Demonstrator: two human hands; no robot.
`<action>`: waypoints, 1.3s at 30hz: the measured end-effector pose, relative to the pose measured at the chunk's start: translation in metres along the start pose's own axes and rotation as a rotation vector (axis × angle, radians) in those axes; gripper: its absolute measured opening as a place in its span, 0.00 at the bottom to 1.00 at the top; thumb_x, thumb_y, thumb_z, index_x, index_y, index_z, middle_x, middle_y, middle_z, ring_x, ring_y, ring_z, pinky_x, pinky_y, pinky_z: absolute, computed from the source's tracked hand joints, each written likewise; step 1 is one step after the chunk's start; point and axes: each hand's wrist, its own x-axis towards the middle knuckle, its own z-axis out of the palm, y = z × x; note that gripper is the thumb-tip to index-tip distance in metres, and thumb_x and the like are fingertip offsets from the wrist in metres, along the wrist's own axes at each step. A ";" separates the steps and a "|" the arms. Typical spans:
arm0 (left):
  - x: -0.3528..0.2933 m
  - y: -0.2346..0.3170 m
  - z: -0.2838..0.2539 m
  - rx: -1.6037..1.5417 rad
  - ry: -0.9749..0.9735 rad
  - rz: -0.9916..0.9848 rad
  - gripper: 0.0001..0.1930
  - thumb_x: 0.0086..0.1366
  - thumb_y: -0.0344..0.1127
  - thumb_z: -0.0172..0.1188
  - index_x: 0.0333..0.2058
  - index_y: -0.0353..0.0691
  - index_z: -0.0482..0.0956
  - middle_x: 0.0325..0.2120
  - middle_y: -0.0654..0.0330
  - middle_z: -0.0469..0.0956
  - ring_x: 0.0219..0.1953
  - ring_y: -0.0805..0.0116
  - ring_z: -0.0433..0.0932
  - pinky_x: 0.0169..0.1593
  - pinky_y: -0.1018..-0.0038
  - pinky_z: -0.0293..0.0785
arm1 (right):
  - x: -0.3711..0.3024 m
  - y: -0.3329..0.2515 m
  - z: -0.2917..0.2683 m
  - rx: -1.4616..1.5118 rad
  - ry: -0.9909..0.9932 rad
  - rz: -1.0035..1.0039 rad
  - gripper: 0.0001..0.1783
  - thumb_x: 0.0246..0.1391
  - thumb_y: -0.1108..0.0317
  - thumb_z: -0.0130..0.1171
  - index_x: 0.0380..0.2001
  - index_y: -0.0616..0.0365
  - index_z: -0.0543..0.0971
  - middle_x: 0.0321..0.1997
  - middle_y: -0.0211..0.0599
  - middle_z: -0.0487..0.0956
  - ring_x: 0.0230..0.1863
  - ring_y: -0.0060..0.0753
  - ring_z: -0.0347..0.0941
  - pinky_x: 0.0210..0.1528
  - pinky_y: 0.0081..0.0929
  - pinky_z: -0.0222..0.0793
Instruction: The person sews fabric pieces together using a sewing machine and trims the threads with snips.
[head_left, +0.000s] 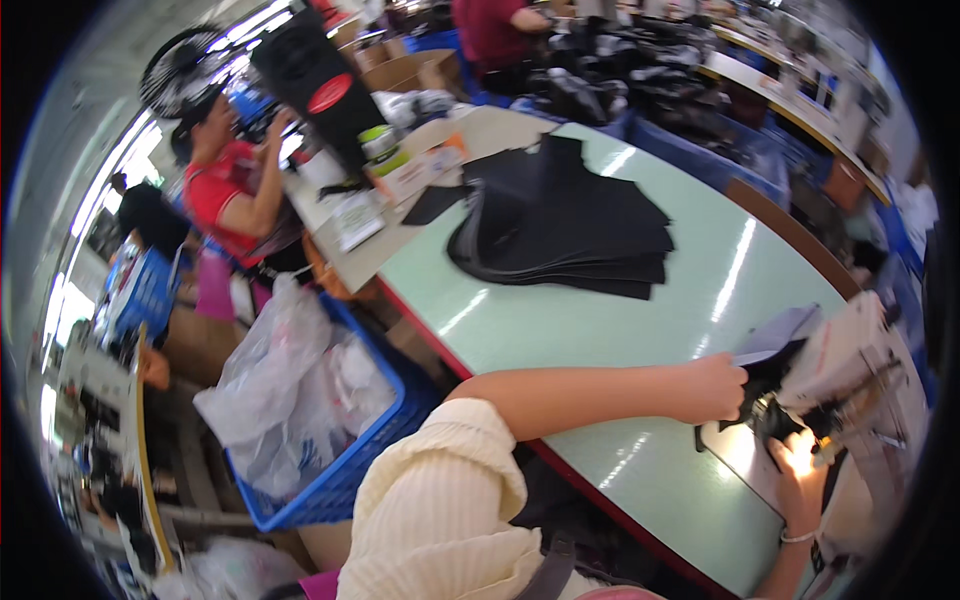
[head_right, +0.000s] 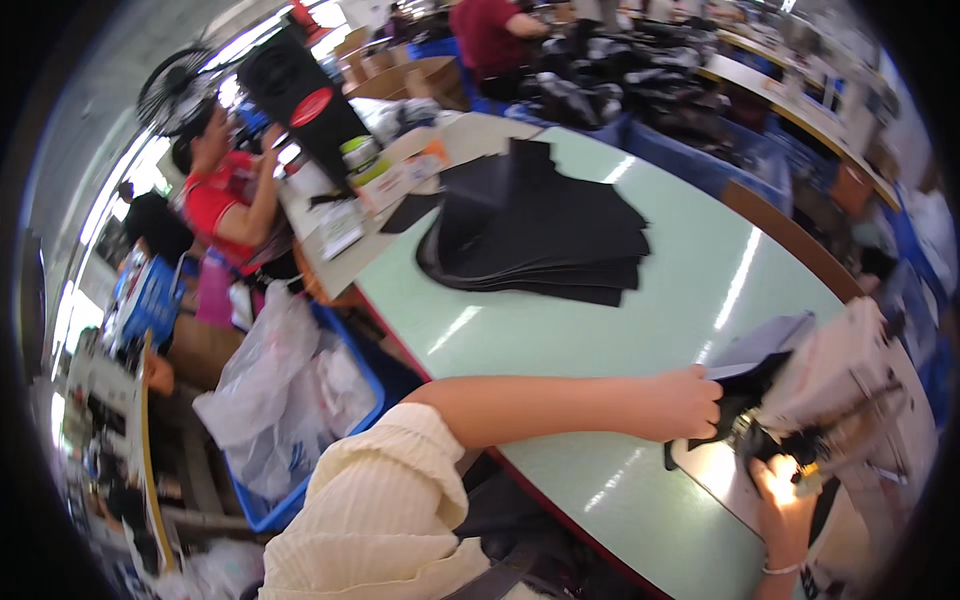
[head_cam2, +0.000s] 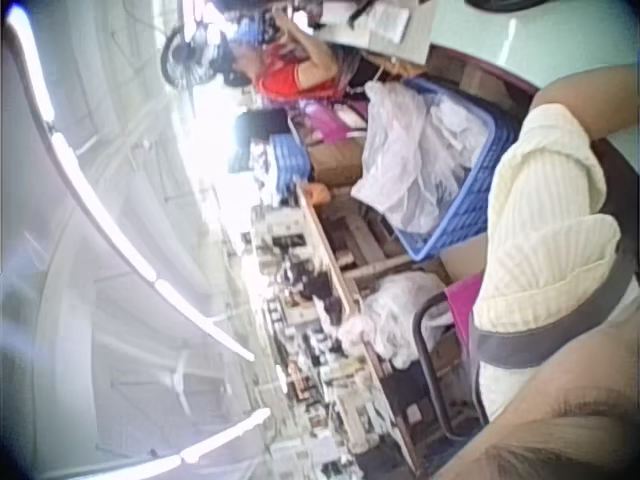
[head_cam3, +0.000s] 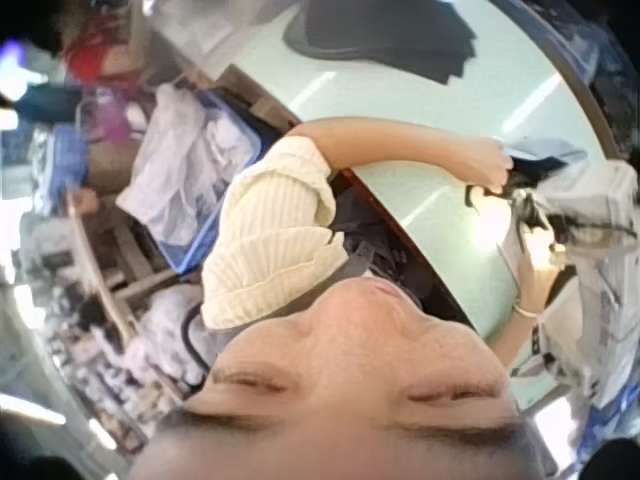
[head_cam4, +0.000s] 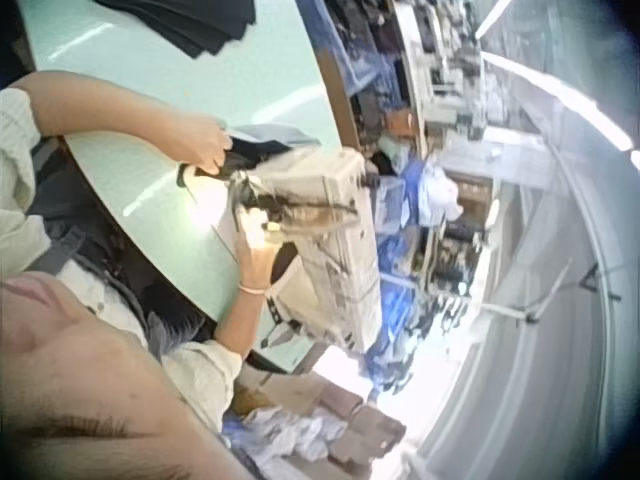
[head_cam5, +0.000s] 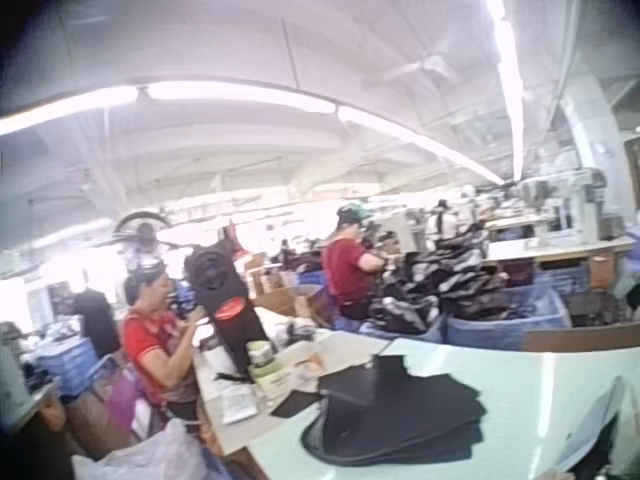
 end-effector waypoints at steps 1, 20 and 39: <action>-0.001 0.003 0.001 0.024 0.012 0.013 0.00 0.54 0.35 0.57 0.25 0.50 0.75 0.27 0.71 0.72 0.40 0.67 0.69 0.39 0.68 0.63 | 0.001 -0.008 -0.001 -0.117 0.071 -0.125 0.20 0.33 0.79 0.56 0.36 0.56 0.82 0.32 0.41 0.72 0.39 0.46 0.71 0.40 0.38 0.69; -0.002 0.028 -0.020 -0.098 0.101 -0.018 0.11 0.47 0.30 0.62 0.33 0.43 0.79 0.25 0.68 0.68 0.31 0.70 0.67 0.32 0.71 0.60 | 0.003 -0.045 0.003 -0.101 0.087 -0.042 0.17 0.42 0.71 0.57 0.40 0.58 0.80 0.36 0.33 0.72 0.31 0.31 0.74 0.31 0.27 0.72; 0.000 0.036 -0.006 -0.160 0.234 -0.081 0.16 0.46 0.26 0.62 0.38 0.36 0.81 0.40 0.60 0.80 0.34 0.67 0.74 0.35 0.71 0.69 | 0.003 -0.053 0.016 -0.056 0.187 -0.061 0.19 0.42 0.74 0.59 0.42 0.66 0.79 0.43 0.40 0.77 0.42 0.37 0.77 0.40 0.30 0.74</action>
